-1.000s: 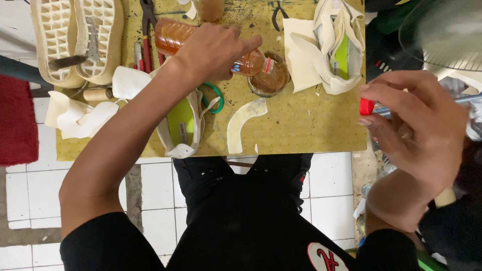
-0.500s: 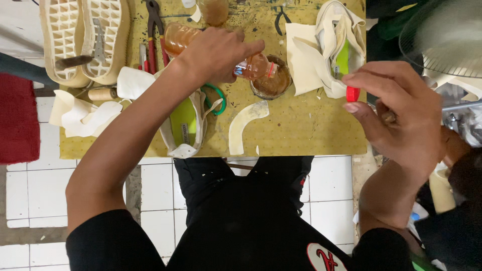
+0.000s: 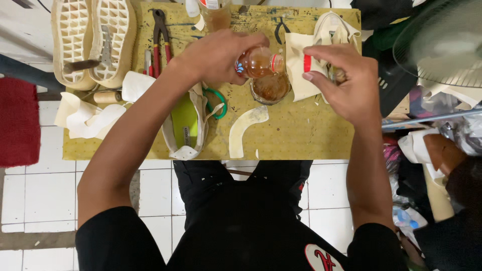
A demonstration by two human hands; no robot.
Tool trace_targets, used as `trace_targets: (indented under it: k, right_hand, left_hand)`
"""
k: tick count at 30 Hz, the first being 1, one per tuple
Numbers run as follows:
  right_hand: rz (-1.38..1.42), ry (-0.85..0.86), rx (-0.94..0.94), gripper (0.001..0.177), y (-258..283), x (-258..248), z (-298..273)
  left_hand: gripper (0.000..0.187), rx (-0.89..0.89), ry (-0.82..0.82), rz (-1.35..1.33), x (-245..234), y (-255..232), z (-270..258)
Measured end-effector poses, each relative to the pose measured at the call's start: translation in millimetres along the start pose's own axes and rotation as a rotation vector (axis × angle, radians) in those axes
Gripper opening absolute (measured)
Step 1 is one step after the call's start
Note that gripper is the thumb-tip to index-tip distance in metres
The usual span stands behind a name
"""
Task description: The person applies a brown adhesive to the edges of a shoe upper and a separate curved shoe part using a paintbrush. They repeatedly dip the brush into a container of glue and coat the surfaces, then set the parts aside.
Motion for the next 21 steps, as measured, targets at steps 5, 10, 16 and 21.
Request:
trace_targets:
  k: [5, 10, 16, 21]
  right_hand:
    - [-0.057, 0.054, -0.067, 0.034, -4, 18, 6]
    - [-0.254, 0.021, -0.36, 0.03, 14, 22, 12]
    - [-0.777, -0.003, -0.471, 0.026, 24, 25, 22]
    - [-0.765, 0.086, -0.173, 0.03, -7, 39, 26]
  left_hand:
    - [0.071, -0.003, -0.036, -0.082, -4, -4, 1]
    - [0.077, 0.11, -0.069, -0.153, 1, -4, 5]
    - [0.074, 0.095, -0.115, -0.146, -2, -14, 8]
    - [0.076, 0.061, -0.182, -0.056, 10, -8, 20]
Point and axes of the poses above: each hand's wrist, its own z-axis towards the middle knuckle, its own x-axis out of the palm, y = z × x, the point moved 5 cm from there along z, towards the middle knuckle, and after that the axes turned 4 degrees about -y, right-handed, at the moved point
